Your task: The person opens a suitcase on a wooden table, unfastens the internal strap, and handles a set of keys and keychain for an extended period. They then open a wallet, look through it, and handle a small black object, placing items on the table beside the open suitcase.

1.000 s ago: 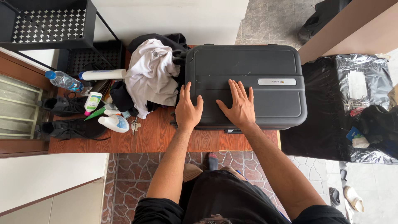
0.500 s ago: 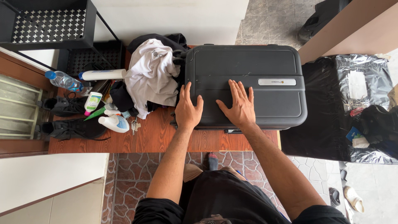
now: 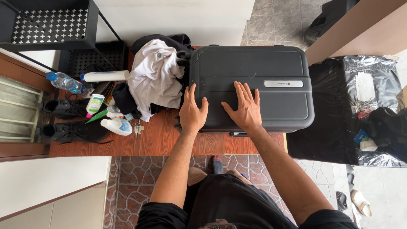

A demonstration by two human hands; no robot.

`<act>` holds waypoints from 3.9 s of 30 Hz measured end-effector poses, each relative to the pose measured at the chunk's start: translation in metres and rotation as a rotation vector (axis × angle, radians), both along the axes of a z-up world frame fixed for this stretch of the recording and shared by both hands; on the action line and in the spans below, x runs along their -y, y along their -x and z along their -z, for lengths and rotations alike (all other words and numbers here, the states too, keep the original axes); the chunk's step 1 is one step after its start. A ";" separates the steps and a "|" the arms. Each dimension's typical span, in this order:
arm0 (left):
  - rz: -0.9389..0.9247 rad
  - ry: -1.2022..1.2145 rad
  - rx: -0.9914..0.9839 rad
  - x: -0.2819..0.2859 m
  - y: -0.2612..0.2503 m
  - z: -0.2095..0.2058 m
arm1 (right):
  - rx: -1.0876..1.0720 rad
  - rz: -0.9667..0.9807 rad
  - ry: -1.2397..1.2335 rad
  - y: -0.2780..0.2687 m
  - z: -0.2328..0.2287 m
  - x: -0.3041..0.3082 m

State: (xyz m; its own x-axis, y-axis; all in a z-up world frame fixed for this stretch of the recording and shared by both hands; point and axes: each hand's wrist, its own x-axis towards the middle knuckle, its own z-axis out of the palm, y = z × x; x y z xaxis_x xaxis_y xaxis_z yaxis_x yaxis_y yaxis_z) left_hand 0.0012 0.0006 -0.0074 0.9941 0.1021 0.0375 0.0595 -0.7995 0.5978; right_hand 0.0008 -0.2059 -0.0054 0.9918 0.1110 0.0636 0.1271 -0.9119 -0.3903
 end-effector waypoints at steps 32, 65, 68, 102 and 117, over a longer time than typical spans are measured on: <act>0.084 0.055 0.019 -0.005 0.003 -0.006 | -0.004 0.005 0.003 0.001 -0.008 -0.002; -0.372 1.074 -0.052 0.027 0.129 0.083 | 0.129 -0.166 0.058 0.065 -0.003 0.009; -0.376 1.031 -0.048 0.031 0.129 0.082 | 0.113 -0.175 0.093 0.064 -0.001 0.010; 0.567 -0.055 0.417 0.061 0.101 0.037 | 0.293 0.177 -0.069 0.141 0.015 0.079; 0.504 -0.391 0.151 0.098 0.020 -0.002 | -0.112 0.887 -0.781 0.138 0.080 0.134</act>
State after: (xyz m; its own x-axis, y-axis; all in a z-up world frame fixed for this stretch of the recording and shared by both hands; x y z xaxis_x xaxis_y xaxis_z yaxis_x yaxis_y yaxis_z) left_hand -0.0189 -0.0974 -0.0052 0.8974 -0.4246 0.1203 -0.4412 -0.8674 0.2301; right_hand -0.1372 -0.3400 -0.0855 0.7070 -0.6481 -0.2830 -0.4995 -0.1744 -0.8486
